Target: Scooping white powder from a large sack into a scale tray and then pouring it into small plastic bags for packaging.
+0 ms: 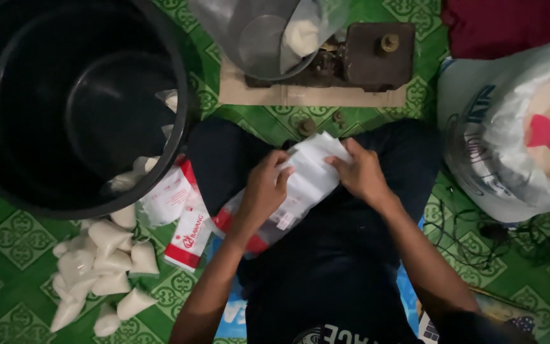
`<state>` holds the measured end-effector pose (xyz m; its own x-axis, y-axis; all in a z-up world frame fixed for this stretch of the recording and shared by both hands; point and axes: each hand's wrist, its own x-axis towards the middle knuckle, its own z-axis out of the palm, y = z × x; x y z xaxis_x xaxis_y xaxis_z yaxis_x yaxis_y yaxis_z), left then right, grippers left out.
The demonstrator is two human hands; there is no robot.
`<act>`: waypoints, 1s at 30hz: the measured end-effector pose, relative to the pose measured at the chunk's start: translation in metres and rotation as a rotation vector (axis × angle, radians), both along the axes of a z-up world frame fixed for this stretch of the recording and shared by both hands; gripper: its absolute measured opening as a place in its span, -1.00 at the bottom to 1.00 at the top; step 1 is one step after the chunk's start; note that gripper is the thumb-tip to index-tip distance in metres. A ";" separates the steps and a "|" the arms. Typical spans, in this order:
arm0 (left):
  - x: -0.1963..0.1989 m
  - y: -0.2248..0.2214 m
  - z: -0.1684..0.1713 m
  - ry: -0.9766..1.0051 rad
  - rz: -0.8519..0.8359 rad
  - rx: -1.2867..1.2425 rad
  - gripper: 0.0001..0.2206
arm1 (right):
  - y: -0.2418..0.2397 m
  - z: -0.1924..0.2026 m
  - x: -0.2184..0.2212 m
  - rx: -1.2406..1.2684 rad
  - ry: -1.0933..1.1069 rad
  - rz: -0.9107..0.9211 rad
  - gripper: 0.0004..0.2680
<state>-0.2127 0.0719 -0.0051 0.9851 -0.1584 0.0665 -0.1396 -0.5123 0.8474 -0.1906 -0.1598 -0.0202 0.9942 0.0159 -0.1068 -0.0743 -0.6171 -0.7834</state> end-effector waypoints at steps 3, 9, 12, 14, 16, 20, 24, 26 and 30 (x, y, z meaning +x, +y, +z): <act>-0.007 0.006 0.014 -0.061 0.047 -0.021 -0.75 | -0.002 0.023 -0.005 0.062 -0.186 0.031 -0.90; -0.036 0.001 0.041 -0.329 0.124 -0.007 -0.83 | -0.017 0.022 -0.029 0.280 -0.757 0.216 -0.66; -0.056 -0.002 0.061 -0.488 0.099 0.000 -0.88 | -0.002 0.076 -0.058 0.300 -0.687 0.292 -0.81; -0.066 -0.004 0.067 -0.544 0.059 0.026 -0.87 | -0.026 0.043 -0.078 0.312 -0.679 0.295 -0.78; -0.078 -0.008 0.065 -0.598 0.016 0.048 -0.86 | -0.049 0.012 -0.096 0.320 -0.670 0.296 -0.76; -0.090 -0.014 0.068 -0.501 -0.001 0.026 -0.84 | -0.067 -0.035 -0.123 0.514 -0.616 0.396 -0.77; -0.086 -0.005 0.083 -0.306 -0.164 -0.053 -0.73 | -0.052 -0.064 -0.162 1.326 0.093 -0.308 -0.64; -0.087 -0.007 0.079 -0.202 -0.154 -0.064 -0.70 | -0.032 -0.041 -0.155 1.148 -0.032 -0.290 -0.60; -0.082 -0.003 0.092 -0.016 -0.124 -0.158 -0.67 | -0.059 -0.088 -0.162 1.660 0.046 -0.403 -0.72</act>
<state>-0.2942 0.0685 0.0865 0.9574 -0.2646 0.1155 -0.2073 -0.3516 0.9129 -0.3523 -0.2191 -0.1086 0.9596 -0.1016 -0.2625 -0.0485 0.8590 -0.5097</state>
